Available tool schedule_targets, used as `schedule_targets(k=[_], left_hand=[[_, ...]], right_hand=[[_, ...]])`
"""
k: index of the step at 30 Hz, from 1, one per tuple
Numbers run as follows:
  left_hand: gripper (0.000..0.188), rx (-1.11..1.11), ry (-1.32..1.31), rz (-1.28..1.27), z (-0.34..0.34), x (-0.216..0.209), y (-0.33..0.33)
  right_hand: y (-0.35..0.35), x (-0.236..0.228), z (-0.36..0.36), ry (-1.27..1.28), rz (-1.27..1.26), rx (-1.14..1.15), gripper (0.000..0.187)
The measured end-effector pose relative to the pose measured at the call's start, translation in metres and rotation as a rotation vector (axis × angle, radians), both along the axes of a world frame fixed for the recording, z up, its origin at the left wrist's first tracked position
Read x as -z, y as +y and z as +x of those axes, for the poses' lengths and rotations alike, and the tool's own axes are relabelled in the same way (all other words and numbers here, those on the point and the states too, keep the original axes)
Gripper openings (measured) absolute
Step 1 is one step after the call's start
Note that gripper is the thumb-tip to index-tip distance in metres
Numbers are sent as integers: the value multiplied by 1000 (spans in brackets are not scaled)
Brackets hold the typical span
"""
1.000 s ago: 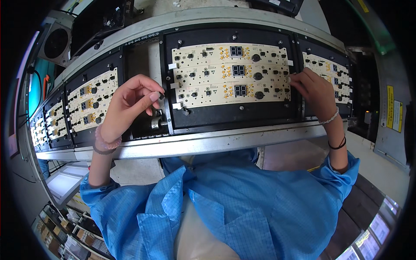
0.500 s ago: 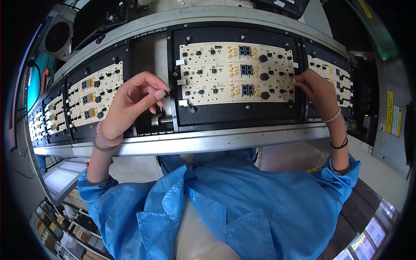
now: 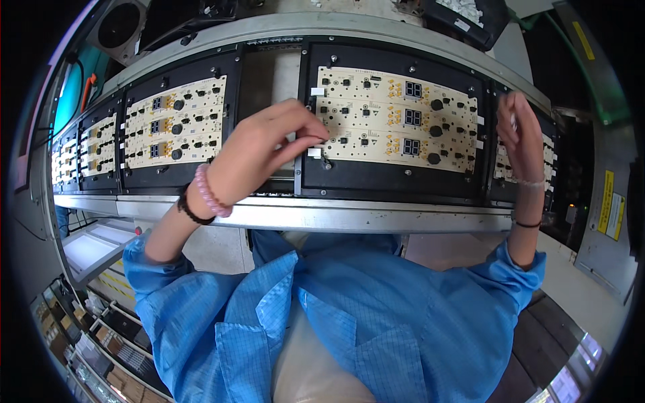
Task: Assembling electronic components onto printed circuit boards on an assembly line.
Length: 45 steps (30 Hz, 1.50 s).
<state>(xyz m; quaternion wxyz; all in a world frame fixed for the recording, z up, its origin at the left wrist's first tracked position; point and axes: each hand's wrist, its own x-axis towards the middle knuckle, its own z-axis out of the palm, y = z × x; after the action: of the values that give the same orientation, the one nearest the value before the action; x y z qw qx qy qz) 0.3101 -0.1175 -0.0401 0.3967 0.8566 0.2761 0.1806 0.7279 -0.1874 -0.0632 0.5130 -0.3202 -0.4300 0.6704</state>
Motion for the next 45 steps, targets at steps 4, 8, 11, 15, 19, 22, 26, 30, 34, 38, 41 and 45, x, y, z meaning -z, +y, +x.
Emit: schedule_targets(k=[4,8,11,15,19,22,26,30,34,38,41,45], left_hand=[[11,2,-33,216,28,9,-1],[10,-13,-47,222,51,14,-7],[10,7,-40,256,63,19,-7],[12,22,30,249,73,27,-7],[12,-23,-21,207,75,27,-9],[11,-19,-94,59,71,23,-9],[10,-5,-40,202,67,25,-7],[11,20,40,328,66,19,-8],[10,12,72,380,71,20,-8],[14,70,143,471,63,13,0],[28,107,56,557,49,4,24],[26,-141,99,764,-1,-20,122]], right_hand=[[30,-5,-46,289,-396,258,31],[28,-7,-74,35,-373,224,36],[23,3,-58,22,-267,89,35],[22,7,-45,17,-259,91,38],[19,-12,-63,-195,-237,224,43],[16,-20,-73,-350,-241,202,48],[18,-21,-87,-369,-203,216,46],[19,-11,-79,-290,-195,156,34],[20,-15,-77,-291,-209,171,30],[25,-16,-89,-308,-227,231,30],[23,-11,-87,-359,-216,243,29],[20,-21,-96,-426,-165,193,34]])
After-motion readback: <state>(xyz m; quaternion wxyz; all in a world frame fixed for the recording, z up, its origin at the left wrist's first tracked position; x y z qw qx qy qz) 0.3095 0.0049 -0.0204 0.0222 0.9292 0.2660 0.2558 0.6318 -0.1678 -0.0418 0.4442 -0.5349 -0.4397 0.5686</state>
